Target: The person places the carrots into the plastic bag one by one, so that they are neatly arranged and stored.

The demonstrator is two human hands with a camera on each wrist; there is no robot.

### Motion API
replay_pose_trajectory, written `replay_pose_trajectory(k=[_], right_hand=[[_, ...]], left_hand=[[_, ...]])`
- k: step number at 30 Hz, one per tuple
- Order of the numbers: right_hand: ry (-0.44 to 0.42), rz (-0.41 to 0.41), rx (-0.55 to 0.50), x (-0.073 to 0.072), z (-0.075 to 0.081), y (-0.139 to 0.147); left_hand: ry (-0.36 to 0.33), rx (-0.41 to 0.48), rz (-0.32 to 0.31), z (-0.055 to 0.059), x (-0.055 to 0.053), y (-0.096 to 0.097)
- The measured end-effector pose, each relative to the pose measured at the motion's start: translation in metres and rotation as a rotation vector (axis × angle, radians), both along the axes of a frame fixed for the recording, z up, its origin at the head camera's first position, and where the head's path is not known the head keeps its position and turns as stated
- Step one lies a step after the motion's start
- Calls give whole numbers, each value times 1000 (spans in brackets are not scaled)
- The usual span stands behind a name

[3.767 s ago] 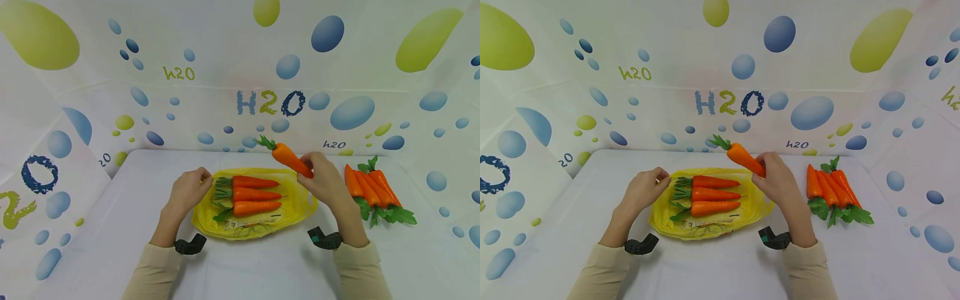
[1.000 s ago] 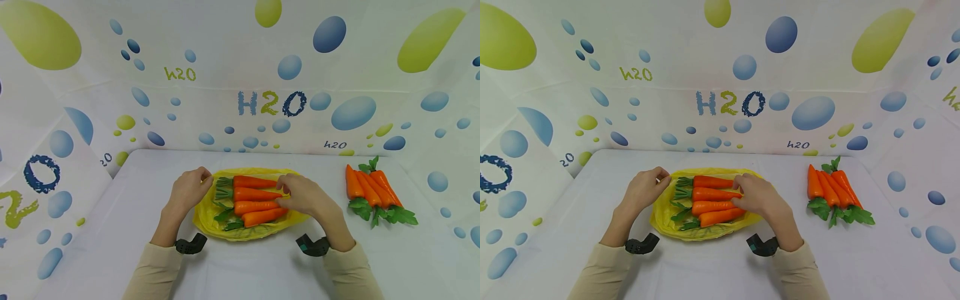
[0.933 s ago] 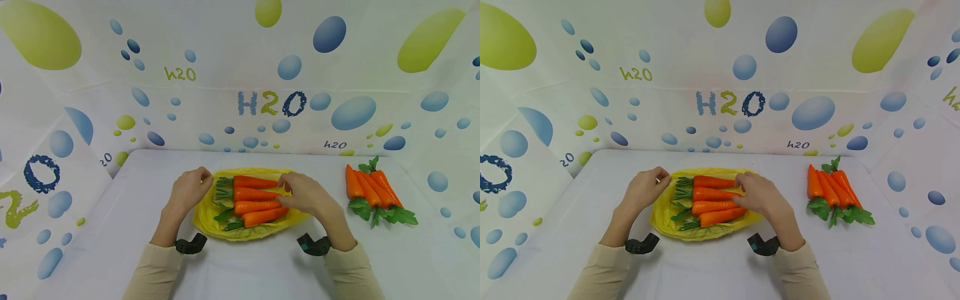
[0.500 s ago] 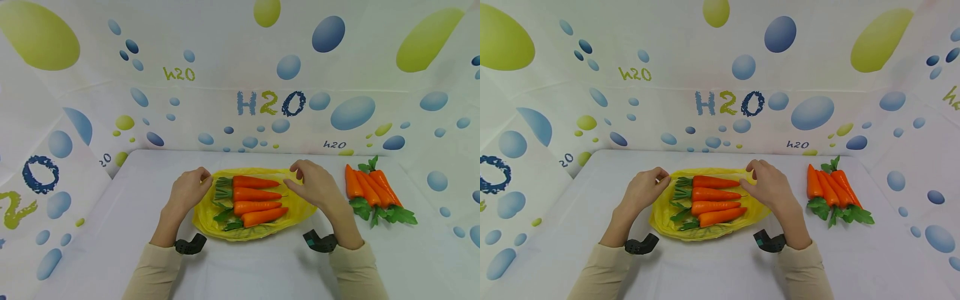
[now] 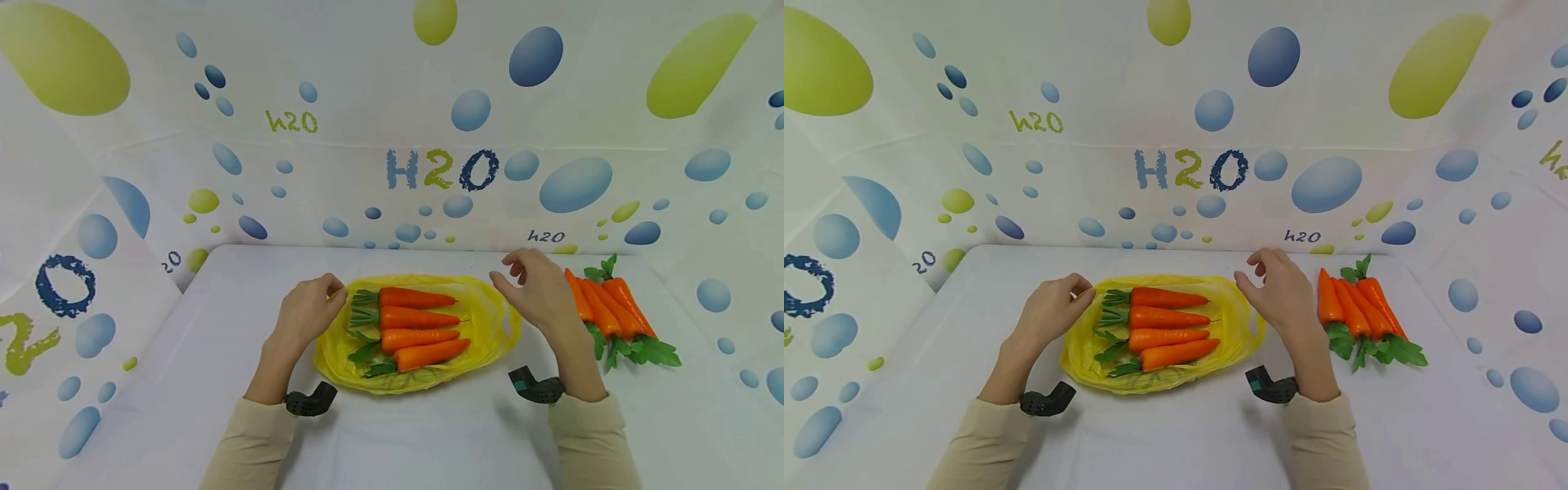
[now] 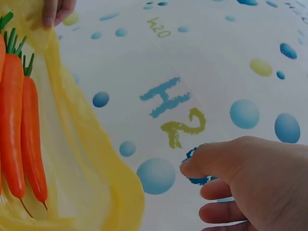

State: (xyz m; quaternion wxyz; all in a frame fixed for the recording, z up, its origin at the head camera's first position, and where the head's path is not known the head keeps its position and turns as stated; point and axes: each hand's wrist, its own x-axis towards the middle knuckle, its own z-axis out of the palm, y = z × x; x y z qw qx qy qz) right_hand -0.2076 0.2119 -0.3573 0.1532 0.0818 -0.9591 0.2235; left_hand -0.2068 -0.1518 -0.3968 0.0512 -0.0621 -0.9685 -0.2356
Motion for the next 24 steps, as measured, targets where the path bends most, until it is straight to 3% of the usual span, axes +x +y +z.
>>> replay_pose_trajectory(k=[24], right_hand=[[41,-139,-69,-5,-3,23]], left_hand=[[-11,3,4,0,0,1]])
